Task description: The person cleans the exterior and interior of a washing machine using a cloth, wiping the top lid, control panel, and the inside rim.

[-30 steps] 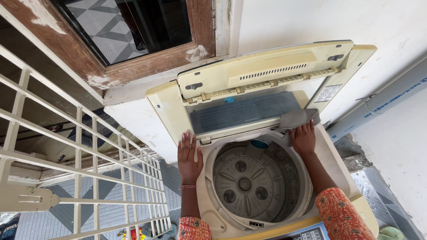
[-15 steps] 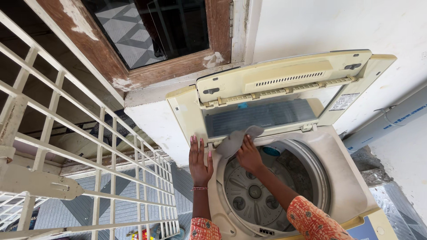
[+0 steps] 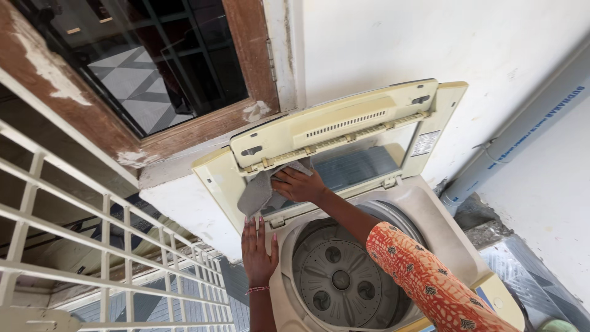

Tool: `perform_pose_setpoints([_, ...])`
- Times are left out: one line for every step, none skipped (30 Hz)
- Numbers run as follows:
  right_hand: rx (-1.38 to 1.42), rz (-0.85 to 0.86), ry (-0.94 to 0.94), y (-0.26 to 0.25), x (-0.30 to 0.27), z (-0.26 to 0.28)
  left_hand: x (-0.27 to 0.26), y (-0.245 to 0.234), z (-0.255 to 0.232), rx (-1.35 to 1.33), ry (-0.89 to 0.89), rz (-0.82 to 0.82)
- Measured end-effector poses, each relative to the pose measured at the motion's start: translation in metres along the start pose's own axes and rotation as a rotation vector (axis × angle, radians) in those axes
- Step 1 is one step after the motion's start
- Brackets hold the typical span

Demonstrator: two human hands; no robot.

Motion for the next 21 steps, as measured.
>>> perform_pose_setpoints([-0.069,-0.017,-0.012,-0.012,-0.009,-0.020,0.002,0.002,-0.002,0.056,0.045,0.026])
perform_pose_setpoints([-0.132,-0.035,-0.028,-0.022,-0.019,-0.041,0.004,0.002,-0.003,0.043,0.054,0.025])
perform_pose_setpoints([-0.212,-0.007,-0.001,-0.031,-0.028,-0.064,0.006,0.003,-0.004,0.084,0.073,0.051])
perform_pose_setpoints([-0.285,0.024,0.022,-0.040,-0.040,-0.087,0.007,0.003,-0.006,0.129,0.085,0.077])
perform_pose_setpoints([-0.327,0.054,0.068,-0.051,-0.052,-0.111,0.010,0.004,-0.007,0.119,0.088,0.077])
perform_pose_setpoints([-0.361,0.084,0.112,-0.062,-0.064,-0.134,0.010,0.004,-0.007,0.131,0.070,0.107])
perform_pose_setpoints([-0.422,0.079,0.118,-0.076,-0.074,-0.157,0.011,0.004,-0.007,0.143,0.053,0.138])
perform_pose_setpoints([-0.478,0.072,0.124,-0.090,-0.084,-0.179,0.013,0.003,-0.007,0.143,0.050,0.140])
perform_pose_setpoints([-0.487,0.139,0.184,-0.103,-0.093,-0.200,0.014,0.004,-0.007,0.145,0.042,0.157])
perform_pose_setpoints([-0.492,0.209,0.242,-0.116,-0.104,-0.218,0.014,0.004,-0.008,0.148,0.030,0.177])
perform_pose_setpoints([-0.502,0.218,0.321,-0.132,-0.117,-0.234,0.014,0.004,-0.009,0.149,0.022,0.181])
perform_pose_setpoints([-0.509,0.224,0.399,-0.142,-0.125,-0.245,0.015,0.004,-0.009,0.139,0.006,0.171])
perform_pose_setpoints([-0.500,0.229,0.394,-0.148,-0.134,-0.249,0.016,0.003,-0.009,0.130,-0.009,0.161])
perform_pose_setpoints([-0.389,0.185,0.409,-0.160,-0.144,-0.252,0.017,0.003,-0.010,0.135,-0.023,0.161])
perform_pose_setpoints([-0.277,0.141,0.423,-0.167,-0.154,-0.252,0.019,0.002,-0.011,0.175,-0.028,0.167])
perform_pose_setpoints([-0.264,0.145,0.414,-0.164,-0.164,-0.246,0.021,0.001,-0.012,0.217,-0.034,0.173])
perform_pose_setpoints([-0.251,0.243,0.471,-0.157,-0.176,-0.240,0.024,-0.001,-0.013,0.224,-0.048,0.173])
perform_pose_setpoints([-0.231,0.344,0.524,-0.151,-0.189,-0.234,0.026,-0.007,-0.015,0.259,-0.060,0.084])
perform_pose_setpoints([-0.233,0.477,0.588,-0.144,-0.204,-0.227,0.027,-0.012,-0.018,0.294,-0.071,-0.005])
perform_pose_setpoints([-0.229,0.607,0.650,-0.133,-0.218,-0.218,0.027,-0.015,-0.020,0.315,-0.089,-0.002])
perform_pose_setpoints([-0.258,0.582,0.605,-0.129,-0.229,-0.203,0.026,-0.019,-0.019,0.126,-0.168,-0.102])
Point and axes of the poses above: each hand's wrist, its own x-axis towards the middle knuckle, its own y-axis out of the palm, z = x × y, the point moved 3 cm from there along x, towards the middle knuckle, and after that the axes turned 13 degrees about y, right-handed, at the moved point
